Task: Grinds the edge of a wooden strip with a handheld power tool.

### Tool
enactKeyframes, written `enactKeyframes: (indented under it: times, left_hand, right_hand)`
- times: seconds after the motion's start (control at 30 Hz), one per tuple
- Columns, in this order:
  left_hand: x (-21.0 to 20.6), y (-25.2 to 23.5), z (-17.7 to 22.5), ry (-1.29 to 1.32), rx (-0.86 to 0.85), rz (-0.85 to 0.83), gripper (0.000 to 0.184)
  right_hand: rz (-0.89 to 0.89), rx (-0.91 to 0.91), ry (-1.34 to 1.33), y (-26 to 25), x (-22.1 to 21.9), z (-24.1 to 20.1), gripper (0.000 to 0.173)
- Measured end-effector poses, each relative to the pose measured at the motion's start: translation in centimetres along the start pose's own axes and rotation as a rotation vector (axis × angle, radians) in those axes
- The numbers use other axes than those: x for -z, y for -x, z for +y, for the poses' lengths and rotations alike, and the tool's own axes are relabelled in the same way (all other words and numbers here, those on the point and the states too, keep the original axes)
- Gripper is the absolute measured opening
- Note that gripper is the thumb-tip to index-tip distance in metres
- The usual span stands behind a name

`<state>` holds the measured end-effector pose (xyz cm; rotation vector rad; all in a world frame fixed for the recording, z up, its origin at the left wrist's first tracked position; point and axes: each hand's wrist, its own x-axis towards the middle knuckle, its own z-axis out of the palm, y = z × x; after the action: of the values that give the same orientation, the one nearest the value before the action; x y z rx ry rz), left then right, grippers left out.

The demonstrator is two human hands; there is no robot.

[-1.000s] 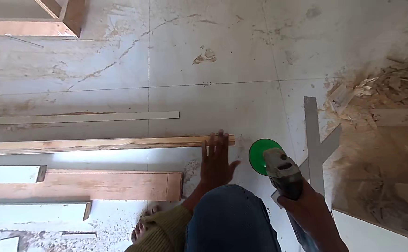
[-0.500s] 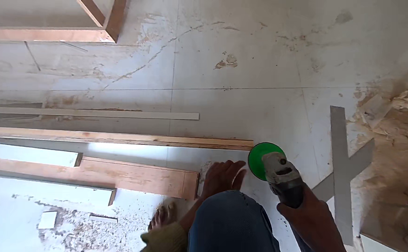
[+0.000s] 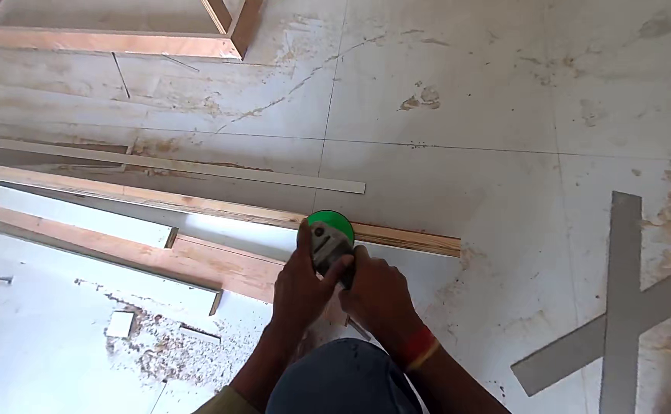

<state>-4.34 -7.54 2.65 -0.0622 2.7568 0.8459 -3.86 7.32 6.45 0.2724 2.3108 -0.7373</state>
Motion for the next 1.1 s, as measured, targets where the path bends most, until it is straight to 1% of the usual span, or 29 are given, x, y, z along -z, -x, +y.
enactKeyframes:
  times: [0.07,0.13,0.3,0.43,0.6,0.67,0.73,0.87,0.97,1.0,1.1]
  left_hand:
    - [0.3,-0.5,-0.2,-0.029,0.041,-0.035,0.102]
    - [-0.2,-0.9,0.0,-0.026,0.026,-0.047,0.100]
    - [-2.5,-0.5,2.6,0.014,-0.031,-0.092,0.099]
    - [-4.3,0.2,4.4,0.018,-0.061,-0.110,0.103]
    - [-6.2,1.1,7.5,0.015,-0.066,-0.182,0.105]
    - [-7.1,1.3,8.5,0.030,-0.098,-0.197,0.105]
    - [-8.2,1.8,9.5,0.038,-0.143,-0.176,0.105]
    - [-9.4,2.6,12.1,0.024,-0.148,-0.241,0.104]
    - [-10.5,2.8,13.8,0.015,-0.182,-0.279,0.104]
    - [-10.8,2.8,14.4,0.020,-0.177,-0.302,0.105]
    - [-12.5,3.2,15.9,0.034,-0.225,-0.303,0.104]
  right_hand:
    - [-0.009,-0.013,0.013,-0.3,-0.2,-0.7,0.050]
    - [-0.001,-0.034,0.021,-0.6,-0.1,-0.4,0.051]
    - [0.019,-0.105,0.002,0.1,0.9,2.7,0.053]
    - [0.010,-0.159,0.010,0.8,1.8,5.0,0.050]
    - [-0.017,-0.250,-0.016,2.1,3.3,7.8,0.054]
    - [-0.019,-0.274,-0.036,2.5,3.9,9.0,0.056]
    - [-0.012,-0.291,-0.046,3.1,4.5,10.4,0.056]
    - [0.048,-0.298,-0.059,4.2,5.0,13.1,0.054]
    - [0.076,-0.345,-0.068,4.9,5.6,14.7,0.053]
    - [0.098,-0.355,-0.068,5.2,5.7,15.3,0.053]
    - [0.193,-0.357,-0.062,6.0,5.3,17.8,0.051]
